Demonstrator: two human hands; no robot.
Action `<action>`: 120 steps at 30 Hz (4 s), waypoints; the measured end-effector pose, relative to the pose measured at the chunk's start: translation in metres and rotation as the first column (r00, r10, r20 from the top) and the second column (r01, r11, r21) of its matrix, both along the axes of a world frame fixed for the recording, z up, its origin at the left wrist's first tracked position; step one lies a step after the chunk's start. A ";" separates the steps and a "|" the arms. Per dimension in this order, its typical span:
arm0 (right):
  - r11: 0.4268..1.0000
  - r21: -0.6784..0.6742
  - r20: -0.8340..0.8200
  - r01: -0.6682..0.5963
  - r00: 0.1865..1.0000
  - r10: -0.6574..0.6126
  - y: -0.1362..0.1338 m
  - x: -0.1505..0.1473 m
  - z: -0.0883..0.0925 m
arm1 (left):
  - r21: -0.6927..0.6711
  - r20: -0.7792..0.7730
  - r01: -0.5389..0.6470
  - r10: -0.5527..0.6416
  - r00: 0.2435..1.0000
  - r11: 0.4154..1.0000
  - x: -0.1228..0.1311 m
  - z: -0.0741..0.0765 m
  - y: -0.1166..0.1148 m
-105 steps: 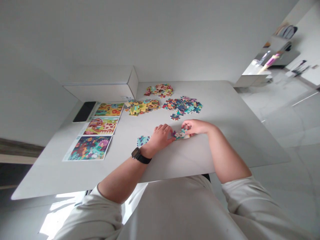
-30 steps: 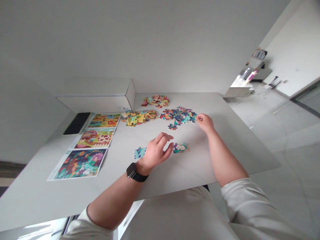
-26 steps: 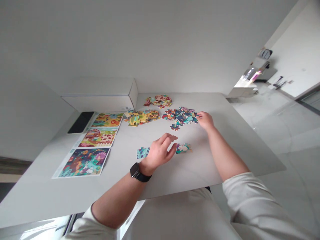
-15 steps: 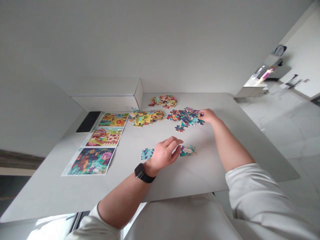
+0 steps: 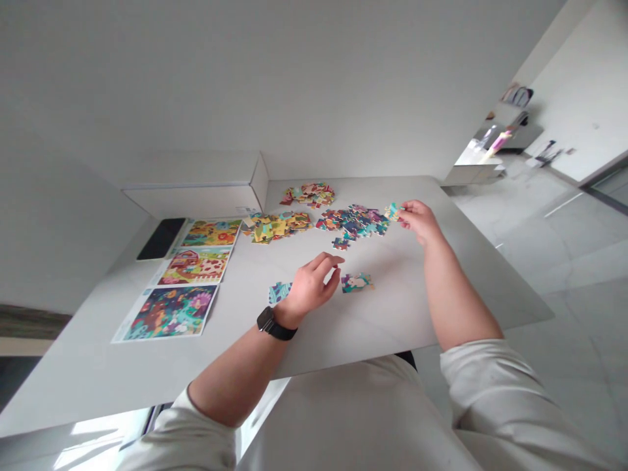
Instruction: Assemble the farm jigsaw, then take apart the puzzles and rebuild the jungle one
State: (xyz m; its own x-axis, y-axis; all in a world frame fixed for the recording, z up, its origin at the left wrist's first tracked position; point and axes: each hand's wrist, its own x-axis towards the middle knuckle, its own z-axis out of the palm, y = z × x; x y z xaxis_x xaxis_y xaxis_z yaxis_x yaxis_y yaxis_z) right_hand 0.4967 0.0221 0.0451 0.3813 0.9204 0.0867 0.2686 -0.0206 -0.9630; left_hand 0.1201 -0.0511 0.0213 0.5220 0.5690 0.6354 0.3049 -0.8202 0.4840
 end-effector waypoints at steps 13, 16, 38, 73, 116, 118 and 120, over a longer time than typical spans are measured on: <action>0.979 -0.064 -0.047 -0.192 0.981 0.190 -0.054 -0.082 -0.033 | -0.048 -0.029 -0.085 0.083 0.996 0.995 -0.003 -0.010 0.016; 0.971 -0.108 -0.018 -0.215 0.977 0.214 -0.055 -0.084 -0.030 | -0.050 -0.039 -0.028 0.026 0.999 0.998 -0.003 -0.012 0.018; 0.628 -0.654 0.005 -0.423 0.827 0.562 -0.082 -0.056 -0.013 | -0.044 -0.342 0.314 -0.310 0.887 0.948 0.009 -0.016 0.009; 0.665 -0.653 0.379 -0.363 0.603 0.702 -0.087 -0.077 -0.014 | -0.031 -0.406 0.321 -0.306 0.861 0.947 0.013 -0.023 0.004; 0.986 -0.083 0.783 0.146 0.621 -0.026 -0.049 -0.057 -0.055 | -0.276 -0.491 0.097 -0.228 0.841 0.956 -0.029 0.011 0.008; 0.961 -0.140 0.831 0.237 0.556 -0.016 -0.042 -0.045 -0.053 | -0.289 -0.489 0.119 -0.253 0.835 0.950 -0.028 0.008 0.007; 0.931 -0.212 0.853 0.297 0.522 0.027 -0.033 -0.036 -0.050 | -0.288 -0.490 0.101 -0.237 0.839 0.952 -0.028 0.007 0.008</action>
